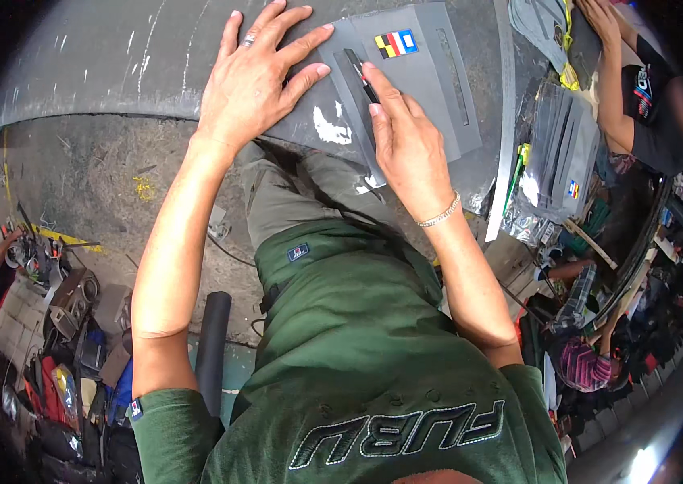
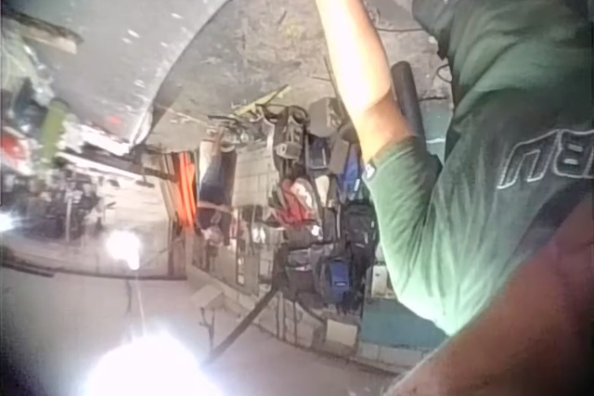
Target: Cutting patterns out of grey fabric sheets using a utility knife and a metal ruler on a workbench.
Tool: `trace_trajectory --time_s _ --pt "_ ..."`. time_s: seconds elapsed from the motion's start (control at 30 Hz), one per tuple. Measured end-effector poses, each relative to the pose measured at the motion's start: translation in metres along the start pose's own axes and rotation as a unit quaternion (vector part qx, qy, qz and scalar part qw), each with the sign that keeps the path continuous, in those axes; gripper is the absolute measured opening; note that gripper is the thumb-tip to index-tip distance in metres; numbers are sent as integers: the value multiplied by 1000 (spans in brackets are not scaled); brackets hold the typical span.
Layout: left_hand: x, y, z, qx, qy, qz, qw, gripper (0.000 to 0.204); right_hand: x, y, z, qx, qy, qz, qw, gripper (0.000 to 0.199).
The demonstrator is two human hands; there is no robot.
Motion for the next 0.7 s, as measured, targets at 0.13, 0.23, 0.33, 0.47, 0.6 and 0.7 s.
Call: trace_trajectory --time_s 0.13,0.23,0.33,0.47,0.6,0.7 --pt "1 0 0 0 10 8 1000 51 0 -1 0 23 0 7 1000 49" --pt "1 -1 1 -1 16 16 1000 51 0 1 1 24 -2 6 1000 49" --pt "1 1 -3 1 16 13 1000 52 0 0 0 17 6 -10 1000 49" --pt "2 -1 0 7 14 14 1000 51 0 0 0 14 7 -12 1000 49" --pt "3 -2 0 2 31 27 999 51 0 -1 1 21 2 -2 1000 50" --pt "3 -2 0 6 30 27 999 51 0 3 2 22 12 -22 999 48"
Point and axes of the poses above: each hand's wrist, its own x-axis towards the middle knuckle, its own z-axis out of the back of the hand, y = z × x, the point moved 7 cm from there along x, towards the middle knuckle, and after that the axes turned 3 degrees about x, right-handed, at the moved point
